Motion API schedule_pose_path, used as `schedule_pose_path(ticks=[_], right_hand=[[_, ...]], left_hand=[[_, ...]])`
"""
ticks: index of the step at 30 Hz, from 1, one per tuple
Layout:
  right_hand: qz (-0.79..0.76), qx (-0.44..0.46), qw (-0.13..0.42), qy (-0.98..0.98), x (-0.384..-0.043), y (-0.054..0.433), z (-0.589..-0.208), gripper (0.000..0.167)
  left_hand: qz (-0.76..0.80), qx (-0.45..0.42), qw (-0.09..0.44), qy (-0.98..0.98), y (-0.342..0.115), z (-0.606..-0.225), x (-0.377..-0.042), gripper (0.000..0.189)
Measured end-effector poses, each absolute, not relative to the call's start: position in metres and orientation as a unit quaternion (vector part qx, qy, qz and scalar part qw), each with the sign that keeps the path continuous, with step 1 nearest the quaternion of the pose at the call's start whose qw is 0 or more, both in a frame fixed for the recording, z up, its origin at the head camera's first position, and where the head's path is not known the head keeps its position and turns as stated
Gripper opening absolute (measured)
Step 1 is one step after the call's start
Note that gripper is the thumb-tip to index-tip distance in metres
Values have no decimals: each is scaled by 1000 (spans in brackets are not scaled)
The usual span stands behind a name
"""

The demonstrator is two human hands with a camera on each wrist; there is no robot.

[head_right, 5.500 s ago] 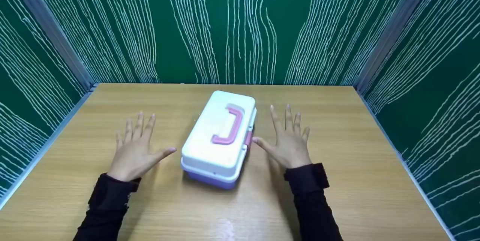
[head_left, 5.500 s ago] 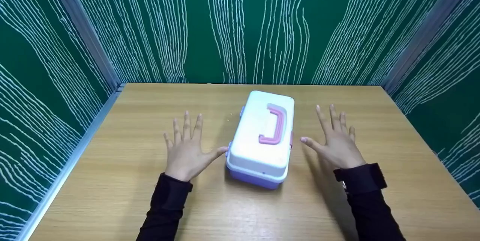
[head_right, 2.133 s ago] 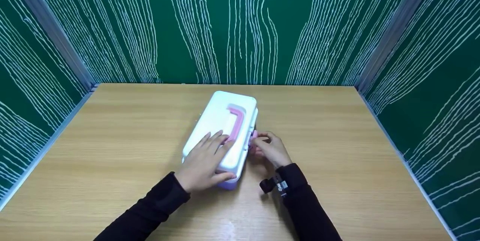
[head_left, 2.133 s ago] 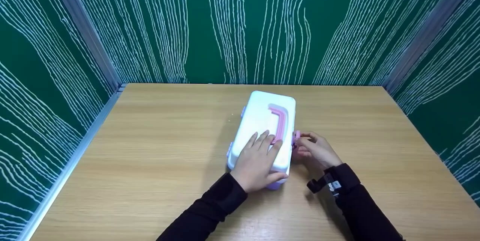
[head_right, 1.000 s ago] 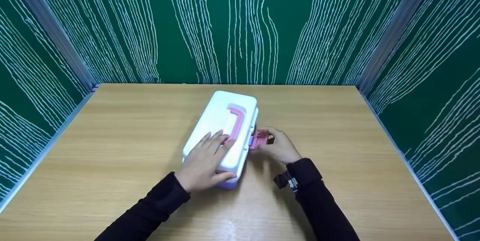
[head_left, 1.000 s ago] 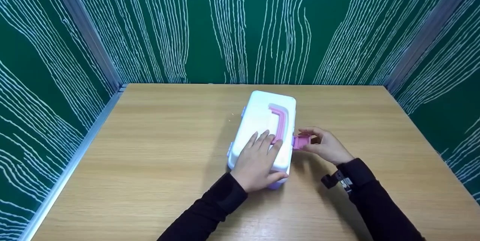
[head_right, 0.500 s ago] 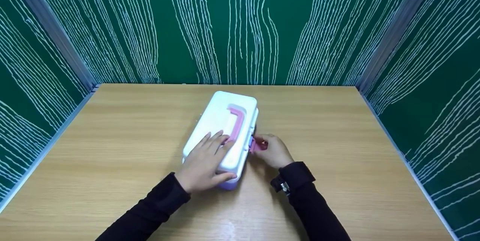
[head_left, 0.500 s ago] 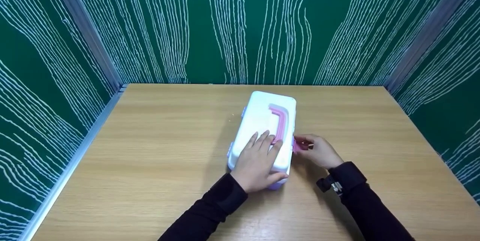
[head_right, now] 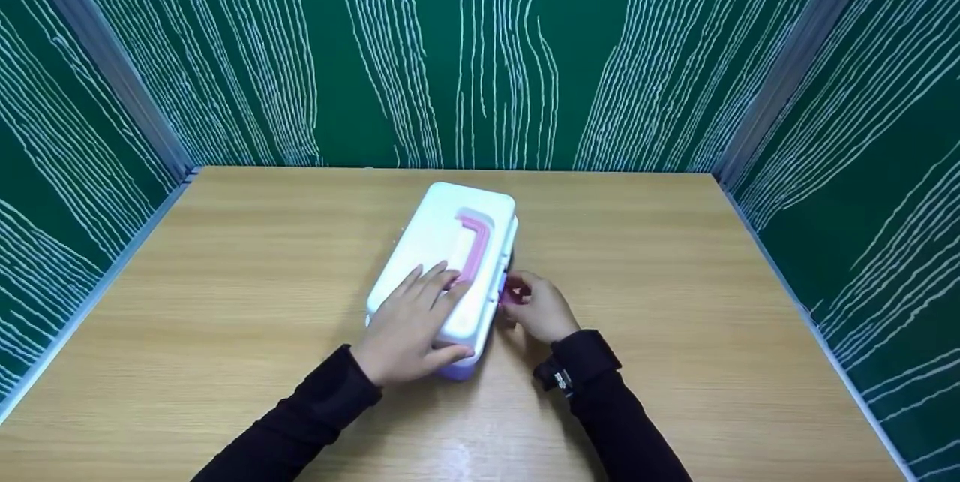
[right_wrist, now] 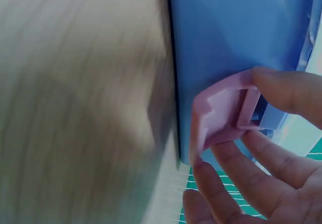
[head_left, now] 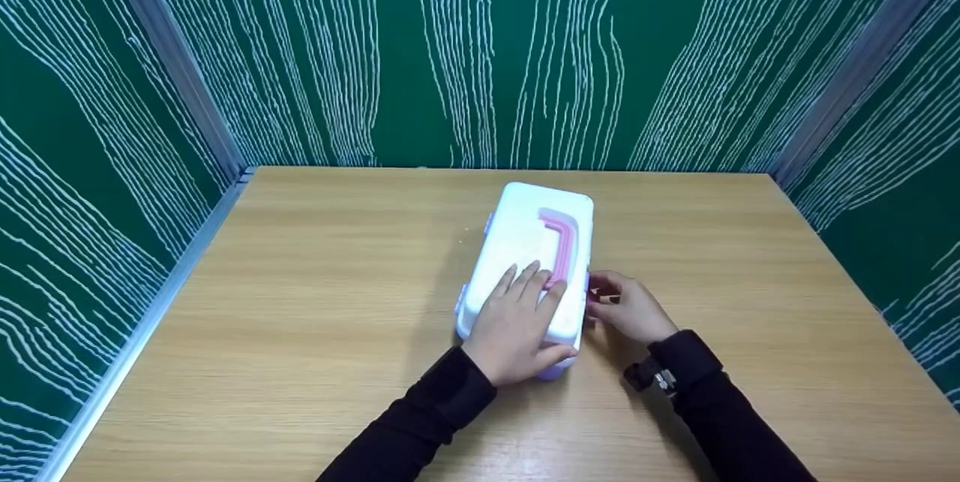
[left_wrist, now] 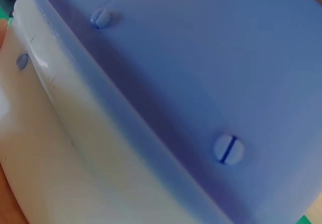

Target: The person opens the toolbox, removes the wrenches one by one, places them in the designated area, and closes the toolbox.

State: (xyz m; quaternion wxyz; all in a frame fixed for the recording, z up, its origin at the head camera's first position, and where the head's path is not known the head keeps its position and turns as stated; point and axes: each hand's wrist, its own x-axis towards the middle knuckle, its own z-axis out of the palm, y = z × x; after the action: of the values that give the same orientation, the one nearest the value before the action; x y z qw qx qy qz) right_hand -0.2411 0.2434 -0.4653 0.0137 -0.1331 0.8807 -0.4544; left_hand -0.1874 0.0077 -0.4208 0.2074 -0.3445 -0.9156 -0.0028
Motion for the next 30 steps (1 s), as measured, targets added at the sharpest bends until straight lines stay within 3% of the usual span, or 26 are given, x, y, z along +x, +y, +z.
schedule_pose_path(ticks=[12, 21, 30], right_hand=[[-592, -108, 88, 794, -243, 239, -475, 49], [-592, -67, 80, 799, -240, 238, -471, 51], [-638, -26, 70, 767, -234, 229, -463, 52]], left_hand=[[-7, -347, 199, -916, 9, -420, -187, 83], [-13, -342, 181, -922, 11, -413, -183, 85], [21, -362, 125, -924, 21, -406, -179, 88]])
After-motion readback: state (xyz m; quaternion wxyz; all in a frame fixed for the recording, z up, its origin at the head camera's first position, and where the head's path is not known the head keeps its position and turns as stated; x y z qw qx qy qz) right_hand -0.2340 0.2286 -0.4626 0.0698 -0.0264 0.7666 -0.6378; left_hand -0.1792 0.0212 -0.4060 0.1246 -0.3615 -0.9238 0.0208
